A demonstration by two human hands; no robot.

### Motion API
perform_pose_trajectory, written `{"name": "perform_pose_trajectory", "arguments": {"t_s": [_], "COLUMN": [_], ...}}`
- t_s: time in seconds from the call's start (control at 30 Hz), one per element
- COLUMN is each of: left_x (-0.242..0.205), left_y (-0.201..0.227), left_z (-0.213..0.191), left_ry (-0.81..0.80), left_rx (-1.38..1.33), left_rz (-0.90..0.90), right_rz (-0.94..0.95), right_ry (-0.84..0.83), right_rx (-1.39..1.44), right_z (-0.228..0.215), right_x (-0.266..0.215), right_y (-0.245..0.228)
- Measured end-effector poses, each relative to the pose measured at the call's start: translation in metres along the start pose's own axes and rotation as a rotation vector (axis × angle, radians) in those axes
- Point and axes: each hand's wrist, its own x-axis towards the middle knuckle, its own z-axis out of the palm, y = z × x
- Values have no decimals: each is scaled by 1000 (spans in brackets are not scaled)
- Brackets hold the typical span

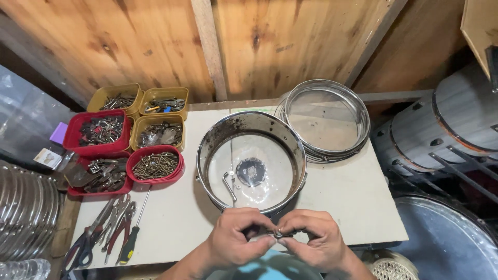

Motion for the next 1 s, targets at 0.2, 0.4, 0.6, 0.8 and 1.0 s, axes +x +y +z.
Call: {"name": "perform_pose_trajectory", "arguments": {"t_s": [0.2, 0.4, 0.6, 0.8, 1.0], "left_x": [26, -2, -3, 22, -25], "left_y": [9, -36, -51, -30, -90], "left_z": [-35, -40, -30, -22, -11], "left_ry": [-340, -128, 54, 302, 623], "left_rx": [376, 127, -242, -379, -265], "left_rz": [-1156, -1186, -939, -1149, -973], "right_rz": [-36, -19, -5, 75, 351], "right_ry": [66, 60, 34, 17, 185], "right_rx": [-78, -71, -78, -95, -33], "right_z": [-6, -13, -12, -12, -33], "right_x": [-2, -7, -8, -14, -59], "right_y": [6, 11, 12, 20, 61]}}
